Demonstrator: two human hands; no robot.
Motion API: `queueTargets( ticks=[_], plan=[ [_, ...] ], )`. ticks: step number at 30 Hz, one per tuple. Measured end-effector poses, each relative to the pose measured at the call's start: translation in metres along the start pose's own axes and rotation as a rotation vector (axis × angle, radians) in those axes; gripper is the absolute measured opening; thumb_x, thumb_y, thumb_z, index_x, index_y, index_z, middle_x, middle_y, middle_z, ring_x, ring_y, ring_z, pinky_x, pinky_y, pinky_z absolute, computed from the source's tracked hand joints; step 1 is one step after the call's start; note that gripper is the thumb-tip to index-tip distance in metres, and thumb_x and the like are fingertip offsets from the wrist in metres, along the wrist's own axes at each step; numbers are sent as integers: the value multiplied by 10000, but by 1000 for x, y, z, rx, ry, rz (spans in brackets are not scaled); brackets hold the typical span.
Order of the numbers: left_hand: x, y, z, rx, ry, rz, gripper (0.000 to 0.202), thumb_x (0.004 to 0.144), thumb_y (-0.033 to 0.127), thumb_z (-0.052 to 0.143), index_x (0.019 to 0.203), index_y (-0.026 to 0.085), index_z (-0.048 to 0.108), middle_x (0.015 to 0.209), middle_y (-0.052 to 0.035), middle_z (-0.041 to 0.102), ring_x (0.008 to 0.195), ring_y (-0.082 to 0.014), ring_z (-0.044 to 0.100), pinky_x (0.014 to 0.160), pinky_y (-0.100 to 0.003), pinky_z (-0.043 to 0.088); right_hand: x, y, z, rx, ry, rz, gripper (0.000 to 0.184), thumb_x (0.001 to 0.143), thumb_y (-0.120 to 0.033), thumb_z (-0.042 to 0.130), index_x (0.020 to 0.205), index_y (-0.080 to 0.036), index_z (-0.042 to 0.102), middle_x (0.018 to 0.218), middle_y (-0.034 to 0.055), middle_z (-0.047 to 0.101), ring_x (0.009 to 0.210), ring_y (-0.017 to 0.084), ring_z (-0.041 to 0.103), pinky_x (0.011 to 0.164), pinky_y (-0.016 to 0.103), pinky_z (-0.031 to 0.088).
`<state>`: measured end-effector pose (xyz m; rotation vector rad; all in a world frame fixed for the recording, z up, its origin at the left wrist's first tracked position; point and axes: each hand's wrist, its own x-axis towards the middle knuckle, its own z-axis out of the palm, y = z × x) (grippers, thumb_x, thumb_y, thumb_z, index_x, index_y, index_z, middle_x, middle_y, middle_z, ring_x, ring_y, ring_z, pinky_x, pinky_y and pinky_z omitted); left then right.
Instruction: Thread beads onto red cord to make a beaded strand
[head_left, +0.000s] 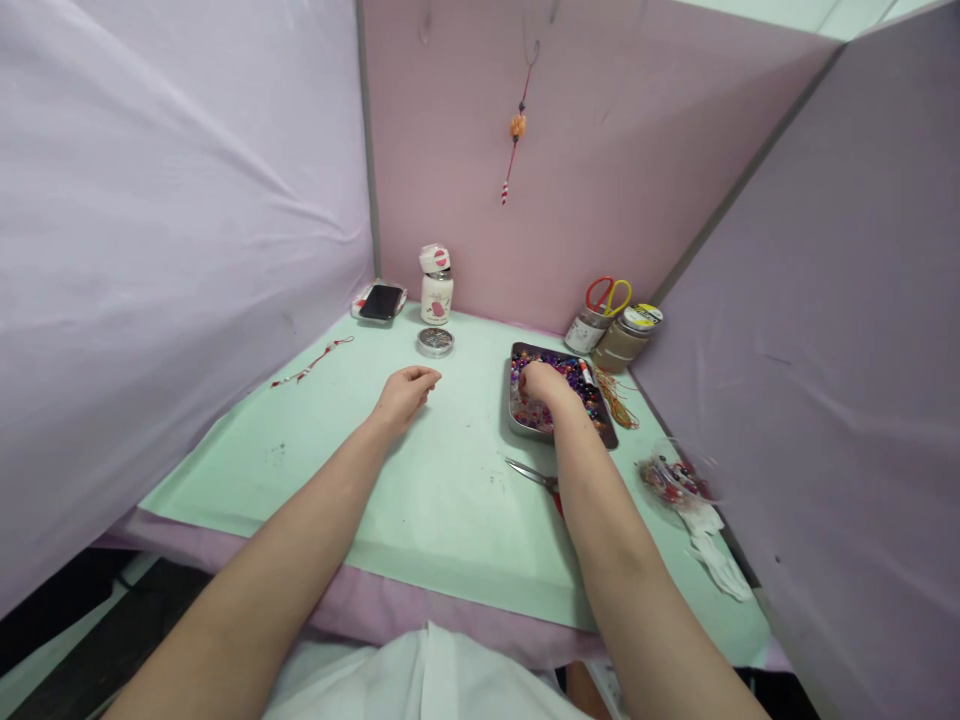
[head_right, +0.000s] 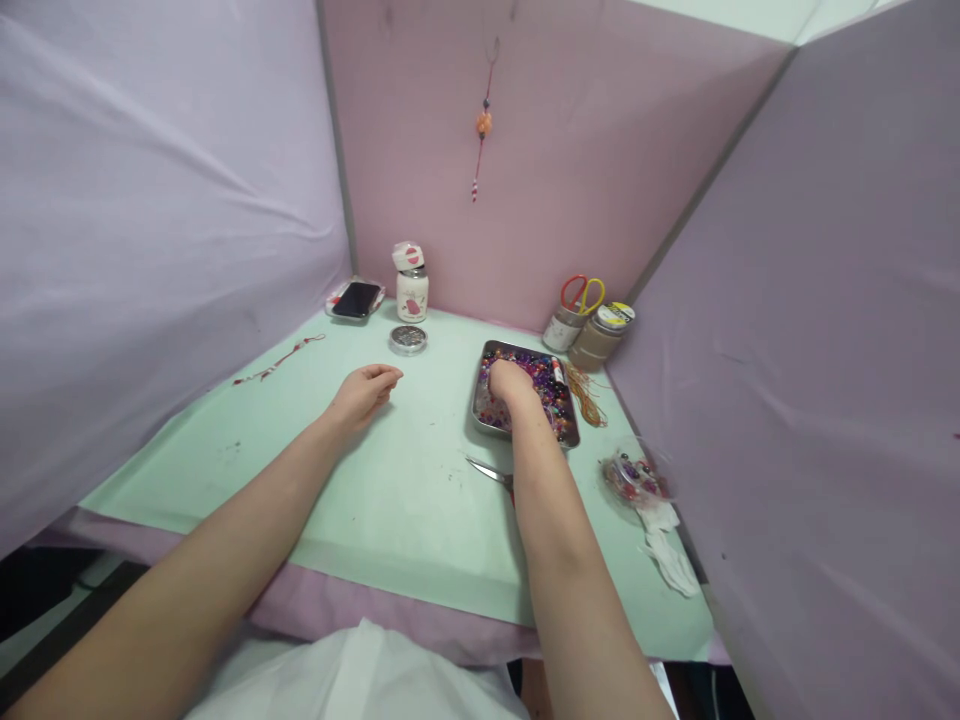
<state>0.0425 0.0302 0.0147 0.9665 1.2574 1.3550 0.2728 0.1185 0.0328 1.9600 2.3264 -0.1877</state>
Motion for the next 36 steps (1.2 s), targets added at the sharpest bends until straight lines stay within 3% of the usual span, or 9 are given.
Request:
queueTargets(
  ticks=[13, 20, 23, 25, 27, 31, 36],
  plan=[
    [1, -1, -1, -9, -12, 10, 214, 605, 299, 669, 723, 137, 594, 596, 33, 462, 438, -34, 279, 434, -220, 156, 8, -5, 12, -30, 9, 14, 349, 689, -94, 587, 1027, -81, 672, 966, 219, 685, 939, 269, 648, 730, 286, 470],
    [3, -6, -1, -11, -17, 18, 213, 615, 307, 666, 722, 137, 597, 596, 32, 467, 436, -33, 275, 434, -227, 159, -12, -6, -16, 27, 151, -92, 223, 742, -161, 507, 856, -104, 691, 903, 172, 686, 852, 228, 625, 702, 278, 422],
    [3, -6, -1, -13, -22, 31, 232, 612, 331, 679, 717, 140, 599, 589, 32, 465, 438, -36, 274, 432, -228, 161, -21, -18, -28, 371, 268, -327, 198, 764, -231, 487, 800, -143, 661, 772, 68, 665, 711, 154, 562, 648, 248, 390],
    [3, -5, 0, -25, -21, 48, 254, 605, 349, 693, 722, 142, 602, 596, 31, 468, 439, -35, 278, 432, -227, 167, -24, -33, -28, 734, 240, -489, 210, 766, -324, 521, 817, -157, 637, 753, 24, 630, 660, 124, 505, 613, 236, 374],
    [2, -4, 0, -44, -13, 71, 271, 599, 363, 702, 724, 143, 605, 600, 34, 468, 439, -33, 278, 433, -227, 169, -24, -50, -22, 1012, 151, -566, 256, 754, -408, 553, 822, -170, 619, 712, -5, 580, 617, 103, 447, 588, 231, 351],
    [1, -2, 1, -68, 4, 122, 277, 600, 377, 703, 719, 147, 606, 598, 37, 477, 448, -38, 288, 441, -229, 187, -18, -73, -2, 1269, 19, -538, 272, 718, -445, 601, 805, -188, 594, 657, -41, 492, 587, 82, 383, 571, 220, 327],
    [0, -2, 2, -62, 30, 197, 253, 613, 369, 700, 708, 150, 615, 607, 26, 507, 515, -63, 378, 495, -226, 278, -10, -79, 12, 1442, -80, -499, 287, 686, -450, 639, 805, -195, 581, 685, -43, 462, 630, 80, 405, 572, 209, 331]
  ],
)
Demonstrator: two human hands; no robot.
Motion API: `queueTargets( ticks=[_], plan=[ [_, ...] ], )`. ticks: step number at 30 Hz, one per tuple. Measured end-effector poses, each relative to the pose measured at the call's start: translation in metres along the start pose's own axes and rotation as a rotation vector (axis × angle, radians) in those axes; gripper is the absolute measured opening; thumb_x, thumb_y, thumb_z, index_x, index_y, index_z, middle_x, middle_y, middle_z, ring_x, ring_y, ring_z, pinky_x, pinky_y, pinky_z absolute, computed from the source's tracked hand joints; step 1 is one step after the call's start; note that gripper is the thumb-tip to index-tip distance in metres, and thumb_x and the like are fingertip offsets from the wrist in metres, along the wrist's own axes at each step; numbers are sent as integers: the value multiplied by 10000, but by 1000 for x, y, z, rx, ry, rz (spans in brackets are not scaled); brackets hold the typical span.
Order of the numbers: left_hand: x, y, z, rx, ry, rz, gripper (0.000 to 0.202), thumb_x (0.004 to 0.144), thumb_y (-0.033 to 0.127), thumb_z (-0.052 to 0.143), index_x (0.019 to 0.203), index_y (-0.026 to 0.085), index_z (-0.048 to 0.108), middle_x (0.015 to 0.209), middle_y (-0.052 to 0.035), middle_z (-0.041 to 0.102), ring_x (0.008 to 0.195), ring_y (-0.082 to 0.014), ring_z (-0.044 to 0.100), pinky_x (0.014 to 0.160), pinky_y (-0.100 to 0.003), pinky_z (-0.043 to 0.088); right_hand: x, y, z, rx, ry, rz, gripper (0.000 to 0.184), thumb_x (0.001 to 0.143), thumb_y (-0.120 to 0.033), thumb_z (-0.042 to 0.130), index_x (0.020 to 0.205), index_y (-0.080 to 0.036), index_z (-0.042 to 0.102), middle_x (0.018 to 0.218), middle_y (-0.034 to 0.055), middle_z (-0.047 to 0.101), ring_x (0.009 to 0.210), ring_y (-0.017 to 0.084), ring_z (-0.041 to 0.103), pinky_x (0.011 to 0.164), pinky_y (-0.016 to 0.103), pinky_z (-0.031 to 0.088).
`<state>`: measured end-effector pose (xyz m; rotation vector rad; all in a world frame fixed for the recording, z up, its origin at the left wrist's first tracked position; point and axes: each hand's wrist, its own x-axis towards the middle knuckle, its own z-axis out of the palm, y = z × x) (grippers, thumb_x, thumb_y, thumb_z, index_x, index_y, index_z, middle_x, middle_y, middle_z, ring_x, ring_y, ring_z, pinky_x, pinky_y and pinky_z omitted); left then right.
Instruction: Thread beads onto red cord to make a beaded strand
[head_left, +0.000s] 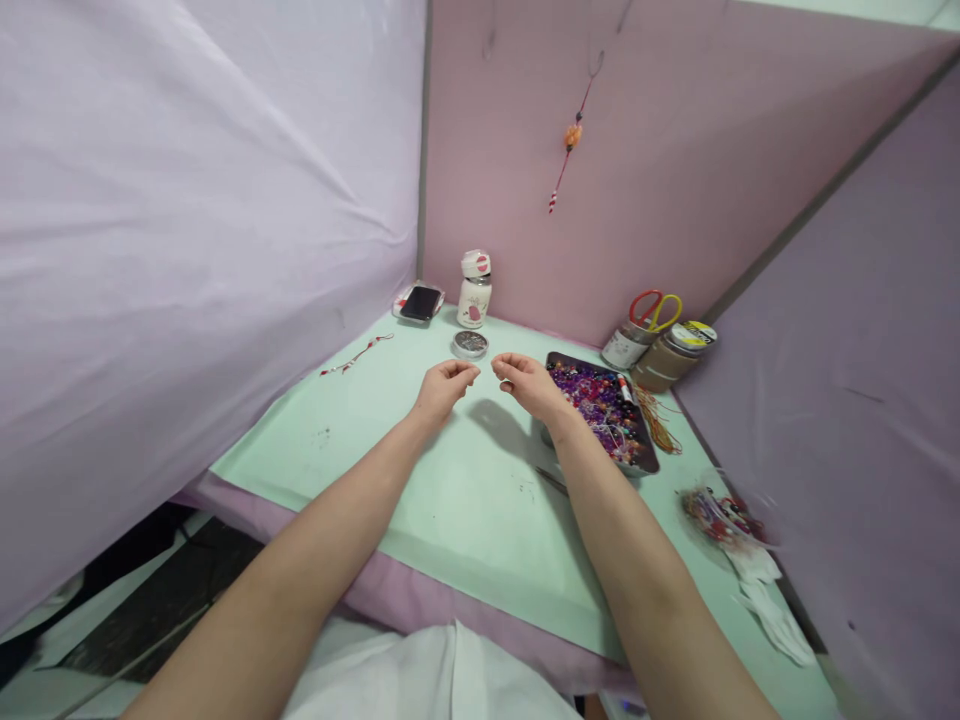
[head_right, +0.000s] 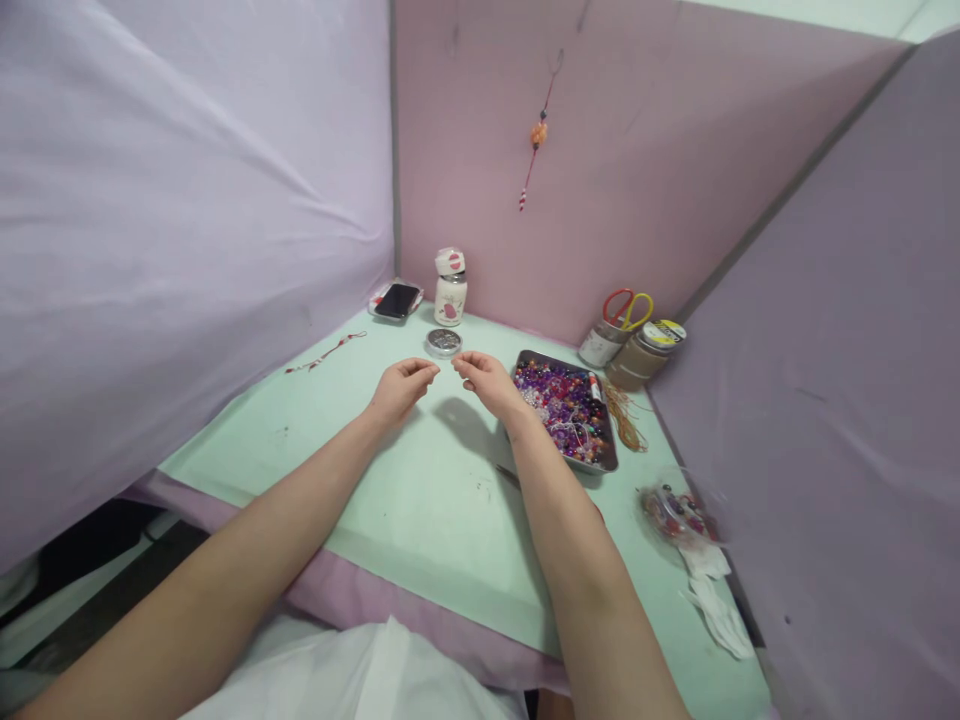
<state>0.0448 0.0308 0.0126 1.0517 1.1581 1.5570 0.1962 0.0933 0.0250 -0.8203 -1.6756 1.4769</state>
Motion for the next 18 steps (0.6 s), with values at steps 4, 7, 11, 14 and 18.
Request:
queueTargets(
  ticks=[4, 7, 11, 14, 18],
  plan=[
    [-1, -1, -1, 28, 11, 47, 236, 636, 370, 684, 717, 154, 632, 634, 14, 541, 580, -86, 442, 553, -233, 336, 1, 3, 1, 55, -24, 12, 304, 671, -453, 663, 797, -188, 584, 697, -41, 458, 639, 77, 402, 562, 205, 324],
    [0, -2, -1, 53, 13, 68, 230, 646, 368, 675, 720, 155, 633, 638, 11, 547, 598, -94, 456, 567, -235, 346, 2, 4, 2, 82, -26, 23, 299, 670, -440, 674, 798, -185, 584, 704, -44, 456, 641, 71, 399, 567, 198, 327],
    [1, -2, -2, 75, 19, 78, 230, 651, 373, 668, 720, 157, 627, 640, 7, 553, 600, -99, 458, 565, -234, 348, 1, 4, 3, 81, -25, 44, 321, 662, -456, 676, 809, -188, 579, 712, -40, 459, 651, 77, 411, 582, 199, 349],
    [0, -1, -2, 95, 28, 83, 225, 657, 371, 660, 716, 156, 628, 636, 4, 552, 601, -103, 456, 562, -236, 348, 0, 3, 4, 83, -25, 48, 333, 655, -463, 681, 812, -187, 579, 719, -35, 461, 659, 81, 415, 585, 201, 356],
    [-1, 1, -2, 104, 37, 87, 213, 655, 361, 658, 695, 155, 624, 624, 7, 546, 595, -102, 449, 570, -241, 347, -2, 0, 5, 87, -30, 52, 325, 654, -456, 685, 799, -188, 574, 726, -33, 461, 664, 81, 414, 587, 201, 356]
  ],
)
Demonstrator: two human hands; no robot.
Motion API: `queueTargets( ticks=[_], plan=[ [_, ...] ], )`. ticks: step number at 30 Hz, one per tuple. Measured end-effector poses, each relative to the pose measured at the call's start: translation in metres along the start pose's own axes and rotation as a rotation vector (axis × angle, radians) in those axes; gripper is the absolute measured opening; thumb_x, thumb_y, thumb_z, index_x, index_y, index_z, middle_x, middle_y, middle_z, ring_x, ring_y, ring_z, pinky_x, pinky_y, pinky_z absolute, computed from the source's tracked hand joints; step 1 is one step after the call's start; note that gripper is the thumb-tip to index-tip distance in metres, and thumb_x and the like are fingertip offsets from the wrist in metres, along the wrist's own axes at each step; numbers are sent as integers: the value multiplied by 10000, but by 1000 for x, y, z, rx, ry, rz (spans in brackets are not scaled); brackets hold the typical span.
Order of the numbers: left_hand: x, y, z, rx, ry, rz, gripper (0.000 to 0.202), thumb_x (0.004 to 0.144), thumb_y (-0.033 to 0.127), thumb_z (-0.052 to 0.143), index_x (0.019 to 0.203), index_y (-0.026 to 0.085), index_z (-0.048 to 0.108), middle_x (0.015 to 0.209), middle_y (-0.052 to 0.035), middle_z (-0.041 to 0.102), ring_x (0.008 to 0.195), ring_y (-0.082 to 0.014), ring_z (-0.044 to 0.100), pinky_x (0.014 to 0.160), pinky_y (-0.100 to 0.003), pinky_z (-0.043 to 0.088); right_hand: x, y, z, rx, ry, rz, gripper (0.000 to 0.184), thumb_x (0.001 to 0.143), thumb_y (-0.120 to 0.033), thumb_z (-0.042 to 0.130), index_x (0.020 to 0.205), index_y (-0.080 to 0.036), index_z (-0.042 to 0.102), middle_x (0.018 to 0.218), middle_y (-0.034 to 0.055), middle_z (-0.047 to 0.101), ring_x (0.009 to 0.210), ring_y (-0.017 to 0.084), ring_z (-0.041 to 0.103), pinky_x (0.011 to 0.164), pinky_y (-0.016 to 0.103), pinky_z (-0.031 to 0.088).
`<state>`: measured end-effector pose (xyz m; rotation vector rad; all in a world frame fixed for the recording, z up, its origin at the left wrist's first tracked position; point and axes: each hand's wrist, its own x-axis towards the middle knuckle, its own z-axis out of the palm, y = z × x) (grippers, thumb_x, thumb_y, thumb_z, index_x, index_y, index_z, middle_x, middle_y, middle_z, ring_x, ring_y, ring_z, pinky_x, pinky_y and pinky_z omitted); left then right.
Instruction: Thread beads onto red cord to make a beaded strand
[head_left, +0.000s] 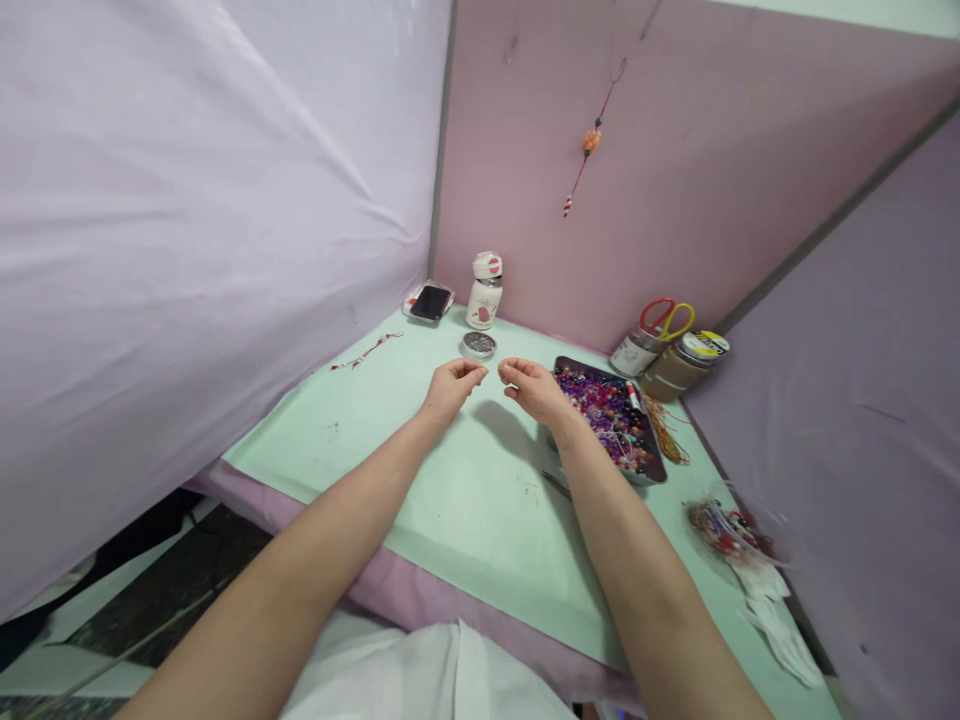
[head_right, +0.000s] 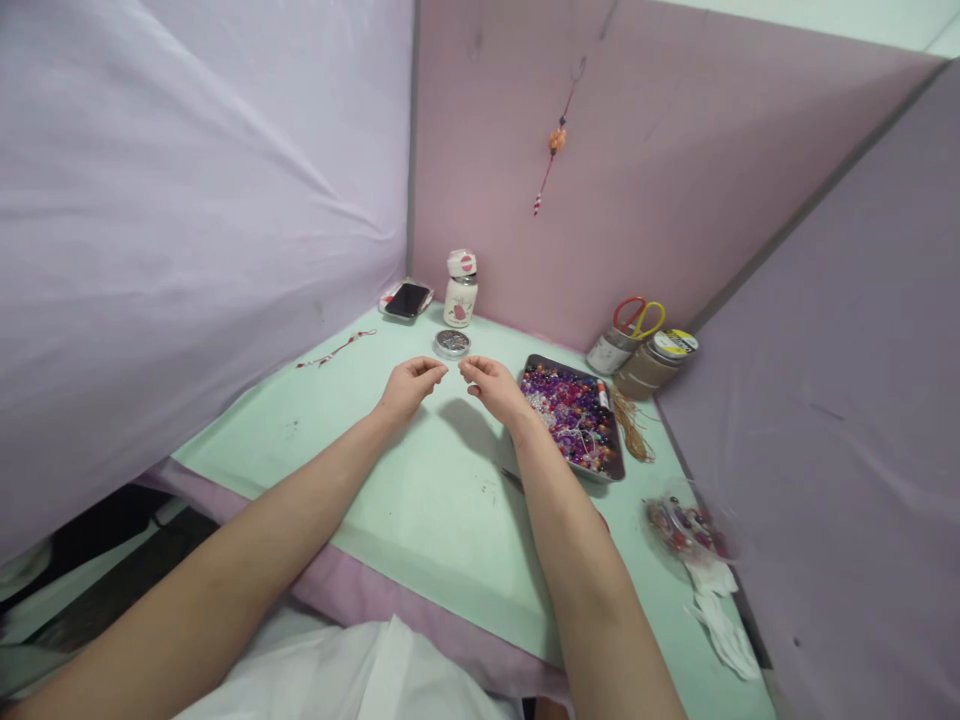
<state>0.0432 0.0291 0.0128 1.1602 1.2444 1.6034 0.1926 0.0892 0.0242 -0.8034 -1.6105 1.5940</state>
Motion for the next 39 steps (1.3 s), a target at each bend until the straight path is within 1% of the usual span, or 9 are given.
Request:
queueTargets(
  ticks=[5, 10, 17, 22, 27, 31, 33, 35, 39],
  plan=[
    [0, 0, 0, -12, 0, 2, 217, 646, 364, 660, 694, 156, 623, 629, 2, 562, 606, -109, 464, 589, -247, 360, -1, -1, 1, -31, 5, 6, 341, 650, -475, 679, 796, -187, 569, 729, -27, 462, 666, 86, 410, 575, 198, 355],
    [0, 0, 1, -19, -1, 7, 212, 641, 354, 659, 686, 152, 619, 624, 6, 563, 600, -106, 468, 599, -251, 365, -1, 1, 1, -4, -5, -2, 314, 660, -447, 682, 800, -184, 581, 725, -35, 456, 651, 77, 397, 564, 193, 338],
    [-1, 1, 1, 27, 0, 20, 191, 649, 340, 647, 679, 153, 619, 627, 5, 571, 621, -113, 484, 607, -251, 373, 0, 3, -1, -38, 11, -7, 297, 661, -441, 674, 802, -192, 594, 717, -39, 466, 651, 79, 409, 571, 199, 345],
    [-1, 3, 2, 34, 2, 31, 177, 639, 323, 647, 666, 152, 611, 612, 13, 559, 593, -105, 464, 597, -250, 367, 1, 4, 0, -130, 25, -18, 299, 685, -462, 637, 811, -195, 589, 720, -32, 473, 659, 85, 422, 572, 196, 351],
    [-2, 4, 2, 34, -2, 22, 171, 633, 314, 645, 660, 148, 614, 612, 12, 558, 578, -101, 456, 593, -256, 363, -1, 4, 3, -203, 28, -29, 268, 707, -453, 617, 805, -205, 596, 714, -41, 493, 642, 79, 430, 607, 209, 364],
    [-3, 4, 2, 34, -5, 6, 170, 629, 313, 646, 659, 149, 613, 614, 7, 560, 572, -102, 452, 589, -260, 358, -3, 1, 5, -306, 35, -50, 271, 728, -457, 596, 818, -201, 607, 732, -27, 543, 655, 93, 449, 629, 227, 375],
    [-2, 3, 1, 24, -11, -1, 169, 628, 313, 649, 657, 150, 614, 616, 4, 561, 576, -104, 455, 580, -259, 351, -3, -2, 7, -367, 55, -80, 276, 732, -456, 591, 816, -194, 618, 726, -15, 570, 649, 106, 458, 623, 241, 378],
    [-1, 1, 1, 4, -16, -13, 178, 628, 321, 656, 651, 150, 614, 610, 3, 554, 566, -101, 447, 557, -254, 335, -3, -5, 7, -440, 103, -147, 260, 737, -433, 590, 799, -185, 635, 722, -1, 595, 656, 122, 480, 636, 259, 384],
    [1, -1, 1, -159, -64, -107, 230, 679, 368, 637, 700, 140, 617, 622, -1, 528, 478, -58, 341, 478, -235, 257, -4, -11, 10, -652, 203, -325, 205, 761, -360, 569, 780, -181, 668, 790, 35, 644, 732, 155, 539, 718, 286, 404]
  ],
)
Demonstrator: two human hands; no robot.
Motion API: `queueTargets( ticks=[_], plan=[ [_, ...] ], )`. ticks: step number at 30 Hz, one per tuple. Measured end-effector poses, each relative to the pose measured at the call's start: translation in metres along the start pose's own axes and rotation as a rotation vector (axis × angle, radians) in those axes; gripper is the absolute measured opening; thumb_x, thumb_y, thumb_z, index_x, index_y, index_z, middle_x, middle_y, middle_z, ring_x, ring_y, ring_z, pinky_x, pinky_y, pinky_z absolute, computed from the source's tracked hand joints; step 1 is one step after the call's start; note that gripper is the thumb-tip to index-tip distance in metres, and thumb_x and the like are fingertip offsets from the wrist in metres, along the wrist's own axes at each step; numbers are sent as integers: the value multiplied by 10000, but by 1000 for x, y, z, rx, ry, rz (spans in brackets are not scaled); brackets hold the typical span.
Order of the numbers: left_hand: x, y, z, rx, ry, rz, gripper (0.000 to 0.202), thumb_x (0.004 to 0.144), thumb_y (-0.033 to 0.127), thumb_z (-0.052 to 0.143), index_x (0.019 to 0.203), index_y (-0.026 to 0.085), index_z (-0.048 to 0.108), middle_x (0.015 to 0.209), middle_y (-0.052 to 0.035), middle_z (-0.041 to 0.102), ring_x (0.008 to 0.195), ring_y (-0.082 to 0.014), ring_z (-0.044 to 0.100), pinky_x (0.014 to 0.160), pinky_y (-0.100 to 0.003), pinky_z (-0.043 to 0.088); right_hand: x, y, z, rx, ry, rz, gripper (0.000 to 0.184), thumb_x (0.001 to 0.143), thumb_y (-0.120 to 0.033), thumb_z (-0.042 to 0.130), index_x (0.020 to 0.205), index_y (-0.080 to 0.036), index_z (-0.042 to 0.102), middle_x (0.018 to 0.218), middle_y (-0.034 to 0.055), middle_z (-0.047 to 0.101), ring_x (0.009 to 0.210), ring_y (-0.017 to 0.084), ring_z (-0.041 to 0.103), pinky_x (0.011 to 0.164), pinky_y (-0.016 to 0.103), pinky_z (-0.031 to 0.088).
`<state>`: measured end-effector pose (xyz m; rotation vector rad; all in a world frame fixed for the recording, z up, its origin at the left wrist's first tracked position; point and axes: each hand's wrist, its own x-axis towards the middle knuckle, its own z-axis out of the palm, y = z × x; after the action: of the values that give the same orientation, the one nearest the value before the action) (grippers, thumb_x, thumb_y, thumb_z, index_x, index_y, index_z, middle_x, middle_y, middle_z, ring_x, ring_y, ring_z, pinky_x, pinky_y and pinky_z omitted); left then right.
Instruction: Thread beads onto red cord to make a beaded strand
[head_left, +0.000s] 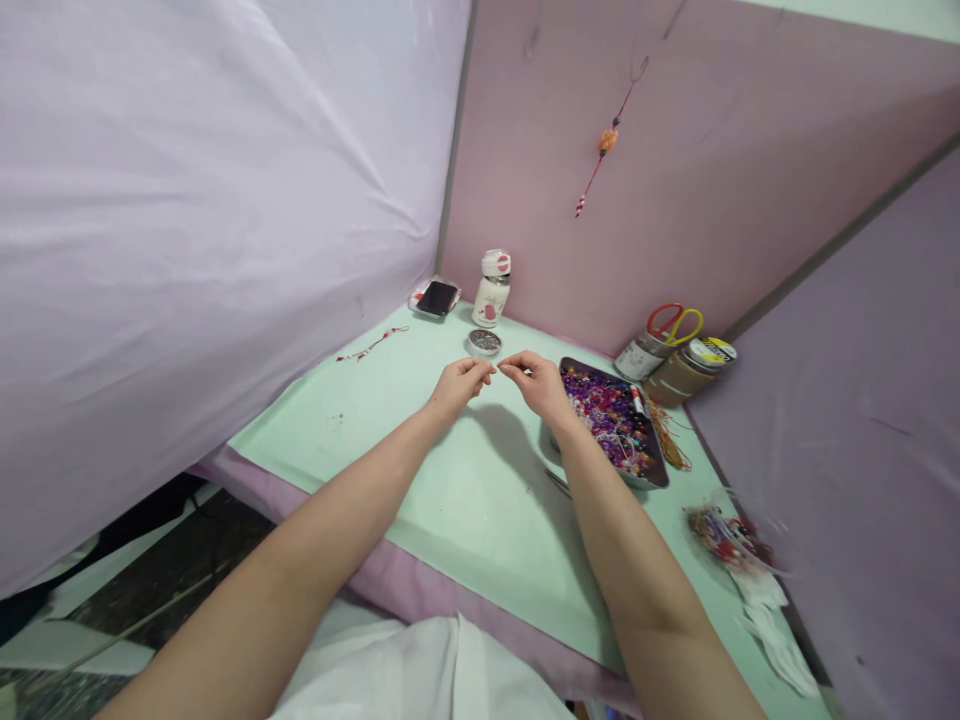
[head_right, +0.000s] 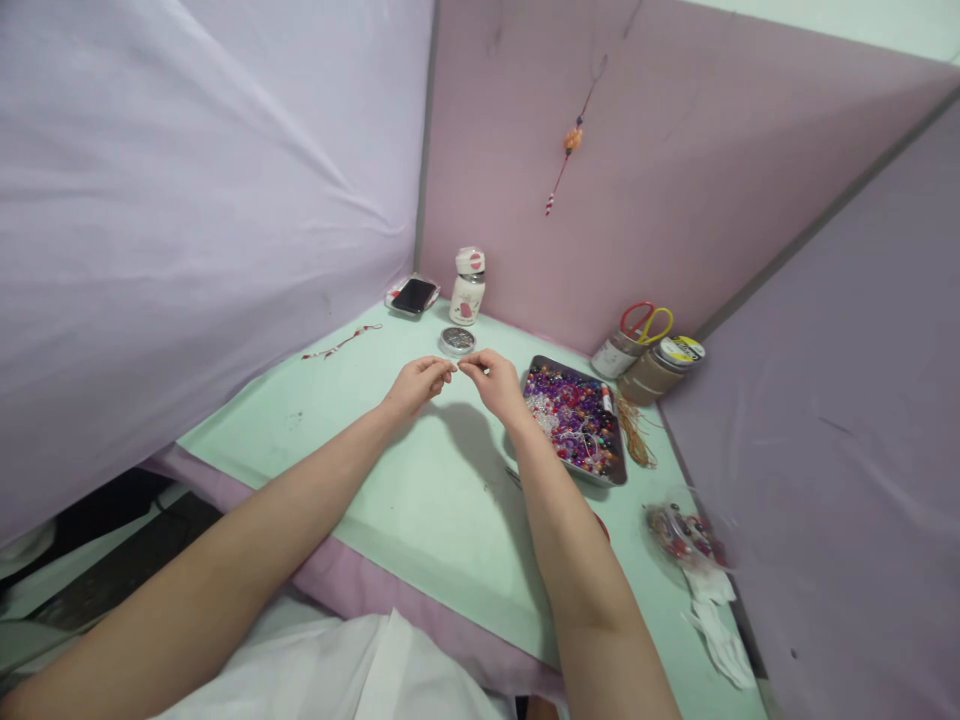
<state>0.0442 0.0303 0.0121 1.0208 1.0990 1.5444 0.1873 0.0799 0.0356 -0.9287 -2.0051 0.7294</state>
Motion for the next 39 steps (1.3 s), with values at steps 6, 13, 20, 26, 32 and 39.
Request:
queueTargets(
  ticks=[6, 13, 20, 26, 32, 39],
  plan=[
    [4, -1, -1, -153, -61, -109, 397, 751, 515, 569, 751, 121, 615, 681, -47, 563, 477, -51, 351, 452, -212, 244, -1, -8, -1, -139, 47, -146, 159, 791, -309, 560, 746, -195, 661, 761, 32, 634, 722, 157, 553, 715, 282, 420],
    [-1, 2, -1, -78, -74, -59, 272, 678, 403, 666, 713, 139, 613, 640, -4, 538, 480, -45, 333, 476, -226, 255, -1, -5, -4, -188, 50, -132, 142, 794, -271, 560, 732, -187, 655, 750, 28, 635, 696, 148, 545, 690, 276, 410],
    [-1, -2, -1, 127, -54, -27, 205, 622, 339, 677, 688, 151, 629, 642, 10, 547, 530, -71, 375, 520, -242, 286, 1, -6, -11, -256, -55, -74, 129, 780, -264, 569, 732, -185, 659, 769, 27, 659, 724, 148, 560, 709, 272, 409],
    [3, -5, -2, 199, -44, -53, 236, 615, 369, 676, 711, 156, 637, 645, 4, 570, 536, -83, 380, 534, -248, 297, 2, 4, -72, -296, 25, 60, 155, 750, -255, 566, 802, -157, 674, 780, 40, 686, 697, 145, 578, 682, 258, 421],
    [6, -9, -2, 216, -34, -71, 217, 621, 351, 674, 707, 156, 638, 642, 6, 562, 507, -72, 354, 515, -246, 285, -7, 25, -114, -765, -141, 346, 127, 712, -177, 591, 751, -151, 709, 698, 49, 685, 632, 143, 579, 622, 233, 400],
    [4, -8, -2, 225, -37, -65, 225, 621, 354, 678, 720, 154, 647, 661, -7, 573, 522, -76, 377, 524, -241, 302, -4, 51, -95, -862, -299, 433, 153, 652, -109, 624, 732, -173, 738, 804, 84, 712, 747, 173, 633, 685, 219, 427]
  ],
)
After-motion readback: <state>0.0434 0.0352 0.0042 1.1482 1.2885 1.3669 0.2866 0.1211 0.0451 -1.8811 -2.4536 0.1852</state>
